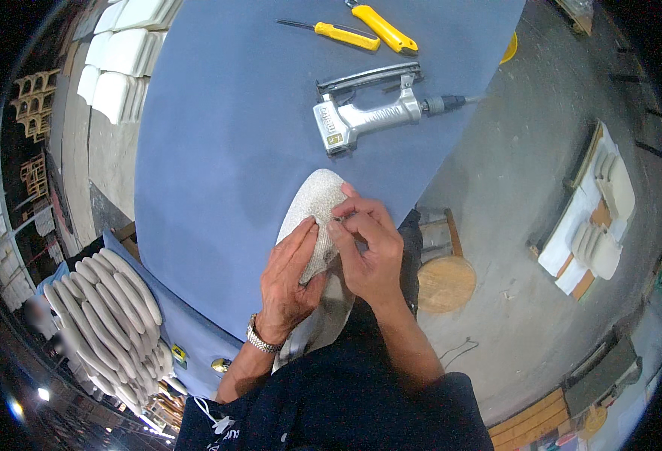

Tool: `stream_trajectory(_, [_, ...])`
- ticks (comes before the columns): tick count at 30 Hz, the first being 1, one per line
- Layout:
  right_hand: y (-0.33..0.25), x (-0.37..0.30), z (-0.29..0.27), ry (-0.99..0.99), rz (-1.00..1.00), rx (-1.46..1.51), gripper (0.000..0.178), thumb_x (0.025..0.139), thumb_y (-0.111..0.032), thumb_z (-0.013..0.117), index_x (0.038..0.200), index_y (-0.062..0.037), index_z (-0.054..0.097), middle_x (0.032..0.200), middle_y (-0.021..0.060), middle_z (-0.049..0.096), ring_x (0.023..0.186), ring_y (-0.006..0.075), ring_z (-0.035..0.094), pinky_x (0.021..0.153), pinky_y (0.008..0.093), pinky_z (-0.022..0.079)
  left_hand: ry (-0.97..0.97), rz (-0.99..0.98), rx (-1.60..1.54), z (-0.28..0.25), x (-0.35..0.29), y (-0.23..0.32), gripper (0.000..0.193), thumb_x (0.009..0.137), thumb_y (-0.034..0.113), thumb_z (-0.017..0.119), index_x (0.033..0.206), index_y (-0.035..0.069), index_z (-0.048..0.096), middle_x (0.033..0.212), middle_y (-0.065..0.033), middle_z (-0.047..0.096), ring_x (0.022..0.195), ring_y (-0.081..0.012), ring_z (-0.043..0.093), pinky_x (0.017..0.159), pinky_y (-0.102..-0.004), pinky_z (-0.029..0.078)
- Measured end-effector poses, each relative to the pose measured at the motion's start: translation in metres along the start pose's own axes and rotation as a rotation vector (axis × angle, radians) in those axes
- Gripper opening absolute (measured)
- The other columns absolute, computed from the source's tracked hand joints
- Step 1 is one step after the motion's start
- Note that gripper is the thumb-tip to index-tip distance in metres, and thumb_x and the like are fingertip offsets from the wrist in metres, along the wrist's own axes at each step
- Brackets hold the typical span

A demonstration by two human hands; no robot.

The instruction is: The person folds a white fabric cover over a foam cushion, uses a pneumatic staple gun to secure the fabric along the edges, and trims excess fabric with a utility knife. The finished cushion is placed on a stack of similar cushions.

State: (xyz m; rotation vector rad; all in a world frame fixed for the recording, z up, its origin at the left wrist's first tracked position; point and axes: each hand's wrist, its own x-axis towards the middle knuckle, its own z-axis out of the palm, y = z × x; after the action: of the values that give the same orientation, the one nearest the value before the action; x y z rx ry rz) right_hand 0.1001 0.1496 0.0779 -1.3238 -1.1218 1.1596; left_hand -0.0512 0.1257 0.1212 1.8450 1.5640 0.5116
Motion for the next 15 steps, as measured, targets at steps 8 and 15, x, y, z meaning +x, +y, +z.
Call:
stream_trajectory(8, [0.0037, -0.0037, 0.0032, 0.071, -0.01, -0.041, 0.022, 0.092, 0.003, 0.065, 0.074, 0.0018, 0.053, 0.108, 0.0165, 0.064, 0.123, 0.0362, 0.063, 0.098, 0.0415, 0.051, -0.049, 0.04, 0.033, 0.0012, 0.0051, 0.0011, 0.07, 0.068, -0.006, 0.068, 0.137, 0.003, 0.06, 0.141, -0.0181, 0.058, 0.126, -0.0374, 0.057, 0.108, -0.0422, 0.045])
stream_trajectory(15, [0.006, -0.0056, 0.0015, 0.093, 0.035, -0.03, 0.018, 0.09, 0.003, 0.066, 0.076, 0.0026, 0.054, 0.108, 0.0162, 0.066, 0.121, 0.0346, 0.065, 0.088, 0.037, 0.053, -0.032, 0.013, 0.04, 0.0064, 0.0, 0.0001, 0.071, 0.07, -0.001, 0.069, 0.14, 0.006, 0.059, 0.143, -0.0197, 0.053, 0.124, -0.0379, 0.055, 0.108, -0.0424, 0.045])
